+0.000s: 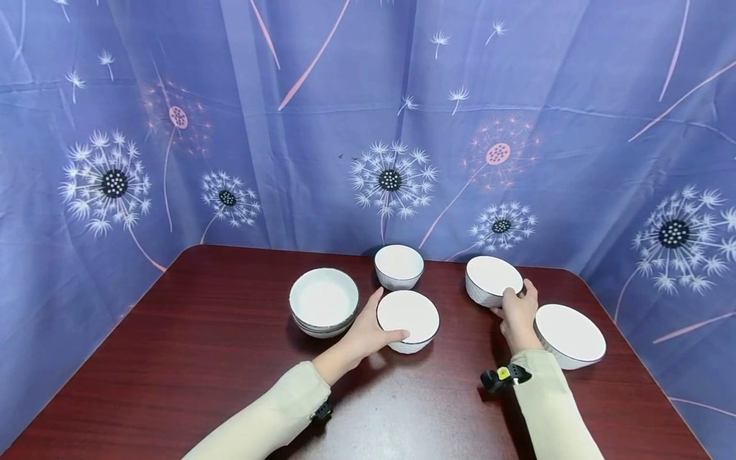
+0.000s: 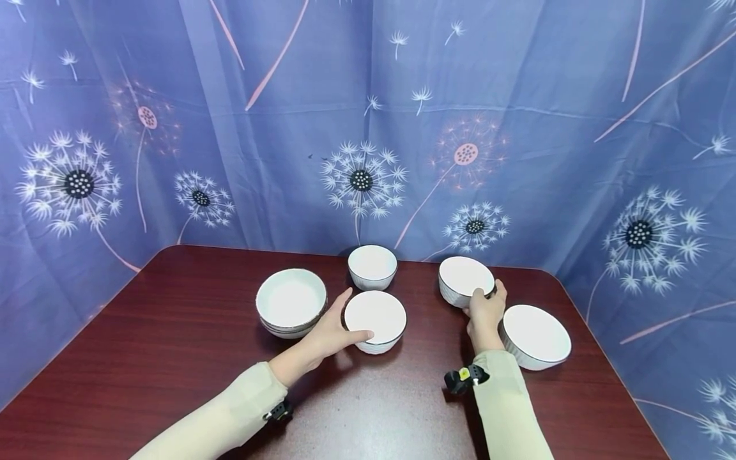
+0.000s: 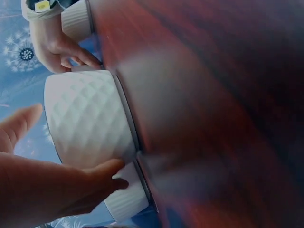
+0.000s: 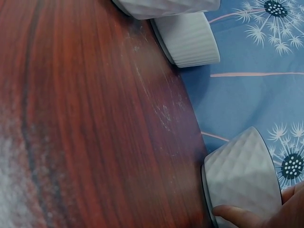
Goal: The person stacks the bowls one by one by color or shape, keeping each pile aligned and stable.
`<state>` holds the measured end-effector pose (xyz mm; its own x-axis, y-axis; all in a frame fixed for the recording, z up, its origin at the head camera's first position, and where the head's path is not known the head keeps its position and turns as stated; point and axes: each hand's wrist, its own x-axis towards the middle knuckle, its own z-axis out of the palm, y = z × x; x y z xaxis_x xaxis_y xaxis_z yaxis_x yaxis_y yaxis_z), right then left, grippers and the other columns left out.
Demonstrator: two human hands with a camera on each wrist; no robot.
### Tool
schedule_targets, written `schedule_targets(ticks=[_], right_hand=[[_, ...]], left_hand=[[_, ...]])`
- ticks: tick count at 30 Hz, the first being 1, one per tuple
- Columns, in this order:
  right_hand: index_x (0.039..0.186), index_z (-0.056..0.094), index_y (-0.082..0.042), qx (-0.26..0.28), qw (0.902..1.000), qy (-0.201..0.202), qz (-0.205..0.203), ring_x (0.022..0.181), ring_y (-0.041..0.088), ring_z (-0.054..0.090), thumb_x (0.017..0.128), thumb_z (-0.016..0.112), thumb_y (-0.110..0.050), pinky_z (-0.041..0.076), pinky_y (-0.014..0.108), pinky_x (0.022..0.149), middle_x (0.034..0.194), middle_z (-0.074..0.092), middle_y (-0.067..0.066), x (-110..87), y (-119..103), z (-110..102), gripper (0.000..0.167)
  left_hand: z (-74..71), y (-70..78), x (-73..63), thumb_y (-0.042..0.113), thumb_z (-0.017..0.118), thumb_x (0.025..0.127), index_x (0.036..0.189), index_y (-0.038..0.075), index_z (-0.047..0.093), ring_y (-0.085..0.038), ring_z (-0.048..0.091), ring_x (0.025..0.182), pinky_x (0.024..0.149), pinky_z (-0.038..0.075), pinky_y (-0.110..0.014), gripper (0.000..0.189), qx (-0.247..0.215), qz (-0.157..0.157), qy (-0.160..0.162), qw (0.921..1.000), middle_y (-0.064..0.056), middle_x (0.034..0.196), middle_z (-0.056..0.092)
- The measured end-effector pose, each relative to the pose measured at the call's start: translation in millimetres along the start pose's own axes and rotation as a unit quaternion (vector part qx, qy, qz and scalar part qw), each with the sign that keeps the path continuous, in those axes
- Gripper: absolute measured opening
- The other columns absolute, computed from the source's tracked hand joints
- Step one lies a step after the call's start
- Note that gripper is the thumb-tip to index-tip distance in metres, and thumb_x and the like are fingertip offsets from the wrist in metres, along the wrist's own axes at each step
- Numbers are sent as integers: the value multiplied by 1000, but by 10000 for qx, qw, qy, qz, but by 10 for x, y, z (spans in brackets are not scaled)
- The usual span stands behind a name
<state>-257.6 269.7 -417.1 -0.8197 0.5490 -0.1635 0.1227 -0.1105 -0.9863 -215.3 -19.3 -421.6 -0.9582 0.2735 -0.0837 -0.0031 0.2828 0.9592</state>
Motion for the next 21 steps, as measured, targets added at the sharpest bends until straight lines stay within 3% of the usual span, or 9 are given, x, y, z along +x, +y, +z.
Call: schedule_targets(ticks=[5, 13, 15, 18, 21], right_hand=[[154, 4, -8, 62, 10000, -10, -9, 112, 31, 48, 95, 29, -6, 57, 22, 59, 154, 18, 23, 0, -2, 8, 64], [154, 6, -9, 117, 9999, 44, 46, 116, 35, 48, 95, 28, -6, 56, 21, 60, 155, 18, 22, -10, -5, 5, 63], [154, 6, -9, 160, 9999, 44, 40, 110, 30, 52, 95, 29, -5, 56, 20, 59, 154, 19, 22, -14, -5, 0, 63], [154, 7, -7, 185, 9998, 23, 3, 85, 15, 60, 95, 29, -5, 56, 20, 56, 153, 20, 24, -16, -5, -10, 63], [154, 9, -5, 88, 10000, -5, -37, 62, 4, 57, 94, 30, -5, 56, 21, 53, 151, 21, 27, -24, -8, -15, 63]], left_hand=[[-4, -20, 32, 17, 86, 72, 155, 9, 14, -33, 27, 140, 113, 23, -53, 110, -86, -19, -185, 9998, -18, 155, 25], [-18, -36, 24, 16, 87, 69, 154, 8, 18, -34, 30, 138, 113, 23, -54, 110, -99, 9, -261, 9996, -19, 152, 30], [-20, -45, 23, 16, 87, 69, 154, 9, 18, -33, 30, 138, 113, 22, -53, 110, -157, -45, -283, 9995, -19, 152, 31], [-23, -58, 27, 15, 87, 69, 154, 9, 18, -33, 30, 138, 113, 21, -54, 109, -269, -53, -296, 9992, -19, 152, 31], [-25, -64, 25, 15, 87, 69, 154, 10, 19, -33, 30, 138, 113, 22, -54, 109, -326, -89, -282, 9990, -18, 151, 31]])
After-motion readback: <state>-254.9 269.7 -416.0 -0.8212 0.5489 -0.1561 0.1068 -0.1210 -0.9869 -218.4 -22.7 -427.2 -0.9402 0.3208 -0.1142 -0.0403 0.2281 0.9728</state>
